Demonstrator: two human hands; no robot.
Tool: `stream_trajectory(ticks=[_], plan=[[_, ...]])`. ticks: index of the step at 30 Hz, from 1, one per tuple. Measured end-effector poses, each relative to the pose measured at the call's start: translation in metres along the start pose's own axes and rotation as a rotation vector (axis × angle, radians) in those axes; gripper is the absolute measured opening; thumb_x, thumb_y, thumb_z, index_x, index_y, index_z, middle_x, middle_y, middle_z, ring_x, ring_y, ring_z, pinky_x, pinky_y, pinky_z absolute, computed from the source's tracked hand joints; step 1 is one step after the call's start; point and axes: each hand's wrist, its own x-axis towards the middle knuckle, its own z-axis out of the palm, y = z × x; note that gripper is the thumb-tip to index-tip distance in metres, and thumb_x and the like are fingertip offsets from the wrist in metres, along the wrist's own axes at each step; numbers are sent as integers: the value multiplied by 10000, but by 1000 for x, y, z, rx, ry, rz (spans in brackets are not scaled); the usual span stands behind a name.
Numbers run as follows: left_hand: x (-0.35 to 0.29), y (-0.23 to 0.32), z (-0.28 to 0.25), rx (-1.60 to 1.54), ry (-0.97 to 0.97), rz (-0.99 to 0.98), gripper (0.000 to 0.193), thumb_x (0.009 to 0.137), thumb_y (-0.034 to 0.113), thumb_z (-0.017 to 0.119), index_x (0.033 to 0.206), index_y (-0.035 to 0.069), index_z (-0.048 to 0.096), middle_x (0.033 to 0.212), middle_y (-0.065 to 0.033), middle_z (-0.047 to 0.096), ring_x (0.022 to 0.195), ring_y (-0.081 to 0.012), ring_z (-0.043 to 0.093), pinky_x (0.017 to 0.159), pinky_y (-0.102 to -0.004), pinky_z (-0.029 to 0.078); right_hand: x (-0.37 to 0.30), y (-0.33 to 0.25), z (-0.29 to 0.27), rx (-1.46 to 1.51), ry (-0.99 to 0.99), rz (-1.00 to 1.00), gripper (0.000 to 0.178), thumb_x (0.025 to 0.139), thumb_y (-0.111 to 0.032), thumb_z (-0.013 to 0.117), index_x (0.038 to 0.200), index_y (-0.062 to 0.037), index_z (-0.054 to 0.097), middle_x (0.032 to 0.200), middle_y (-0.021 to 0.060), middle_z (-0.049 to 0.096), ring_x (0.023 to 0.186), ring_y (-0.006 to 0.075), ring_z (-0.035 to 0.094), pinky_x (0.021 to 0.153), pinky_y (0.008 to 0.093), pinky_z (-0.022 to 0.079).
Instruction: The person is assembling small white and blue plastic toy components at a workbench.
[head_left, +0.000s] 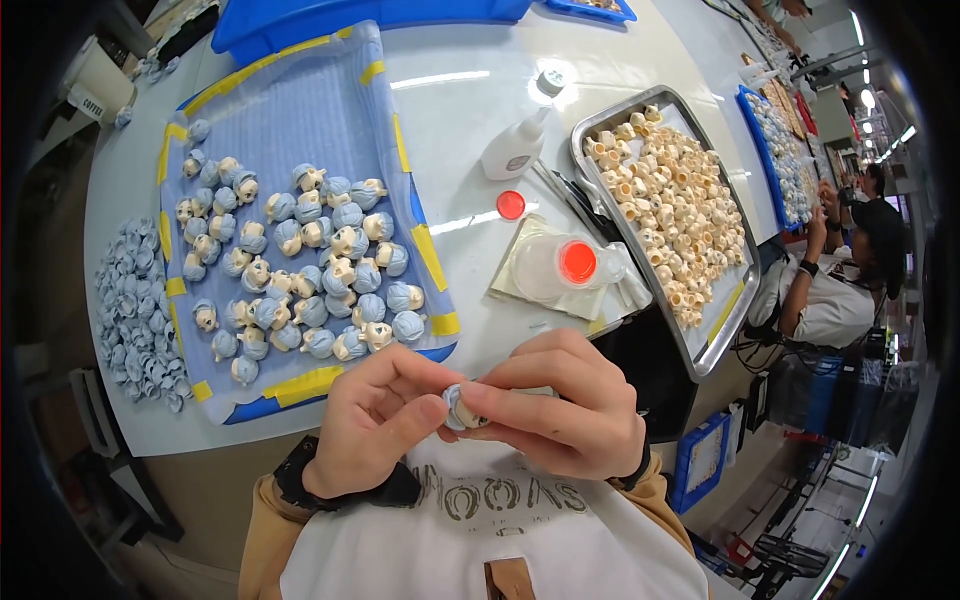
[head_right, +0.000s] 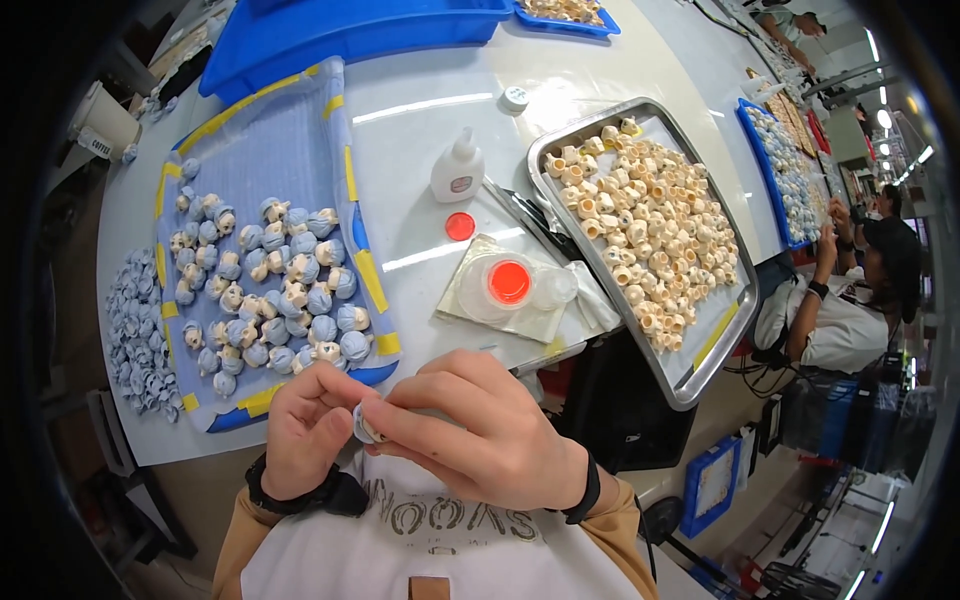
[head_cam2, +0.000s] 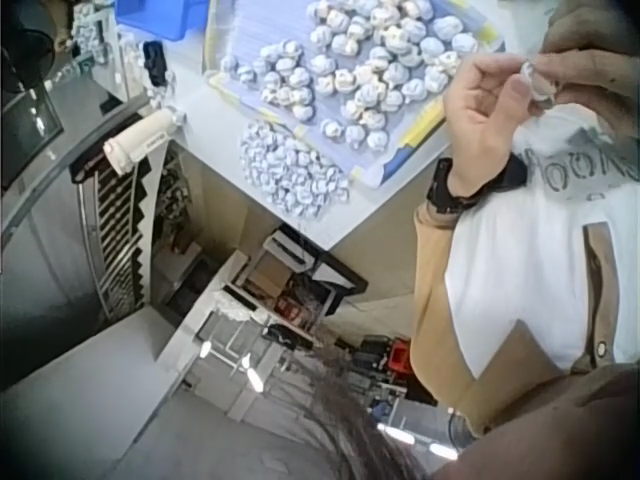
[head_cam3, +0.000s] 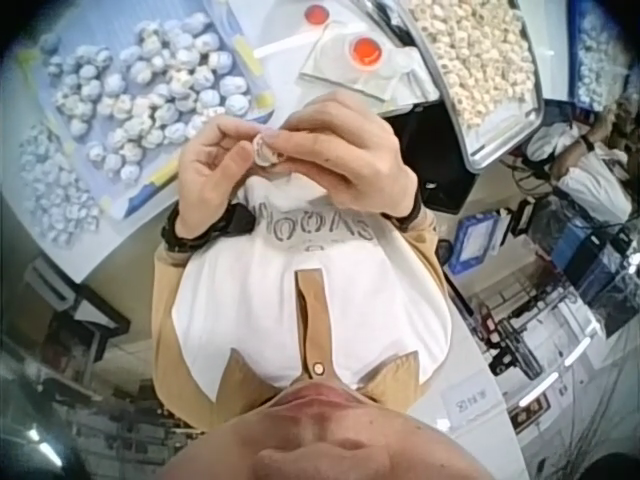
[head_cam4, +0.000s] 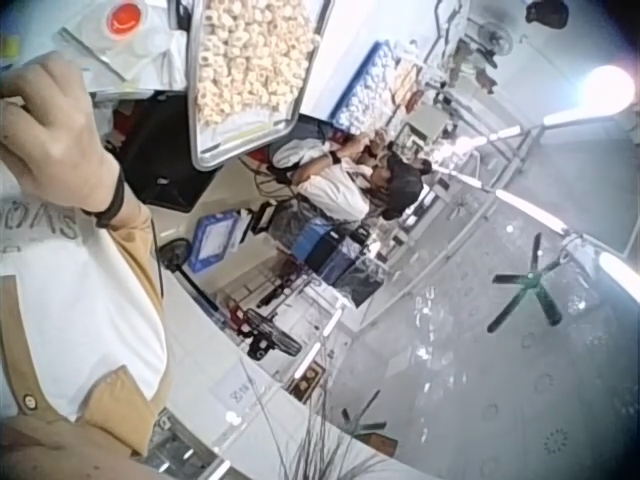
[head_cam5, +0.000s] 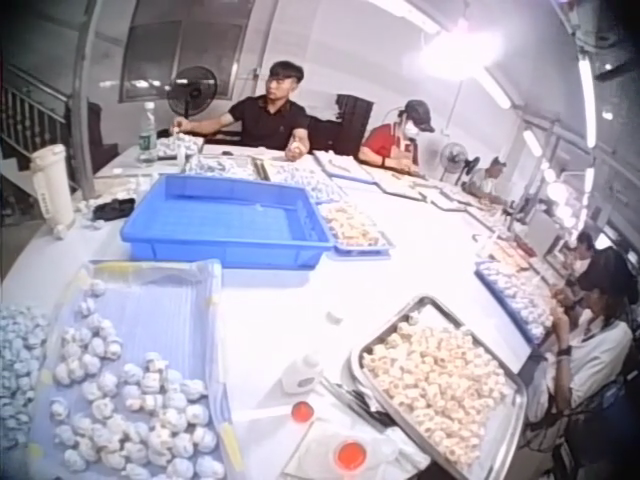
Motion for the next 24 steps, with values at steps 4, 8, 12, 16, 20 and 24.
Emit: stream_trajectory(ticks=[4, 8, 12, 16, 20, 24], plan=[[1, 2, 3, -123, 1, -28, 402, 935, 108, 540, 1263, -37, 358, 1001, -100, 633, 906, -129, 605, 789, -276, 501, 1, 1, 5, -3, -3, 34, 467, 643, -118, 765, 1075, -10, 626, 931, 78, 606, 781, 240, 562, 669, 334, 444], [0, 2, 3, -53, -15, -57, 468, 948, 127, 519, 1314, -35, 276, 1058, -123, 611, 926, -128, 593, 799, -272, 491, -1, 3, 8, -14, 17, 26, 464, 647, -121, 759, 1074, -10, 618, 958, 103, 602, 790, 264, 563, 678, 336, 449], [-2, 3, 2, 24, -98, -27, 414, 963, 148, 491, 1284, -27, 299, 1092, -136, 592, 972, -133, 575, 837, -269, 470, -2, 1, 12, -24, 26, 66, 480, 629, -114, 768, 1073, -14, 616, 987, 105, 594, 817, 268, 565, 684, 330, 451], [-2, -2, 3, -59, -125, 1, 357, 967, 131, 471, 1252, -7, 307, 1109, -147, 582, 1011, -140, 566, 880, -277, 451, -2, -2, 13, 175, 54, 201, 452, 670, -16, 728, 1107, -21, 611, 1104, 130, 547, 938, 264, 550, 731, 338, 466], [-1, -2, 5, -82, -151, 64, 340, 972, 124, 454, 1248, 3, 297, 1148, -168, 560, 1042, -147, 556, 890, -284, 444, -3, -3, 14, 561, 18, 350, 432, 734, 59, 629, 1157, -19, 580, 1210, 164, 502, 1073, 281, 521, 832, 348, 471], [-2, -3, 4, -59, -144, 56, 359, 964, 182, 485, 1217, 4, 303, 1160, -148, 548, 1071, -147, 537, 916, -293, 422, -4, 4, 19, 614, -5, 309, 411, 771, 50, 596, 1175, -15, 559, 1233, 173, 499, 1100, 286, 519, 840, 334, 476]])
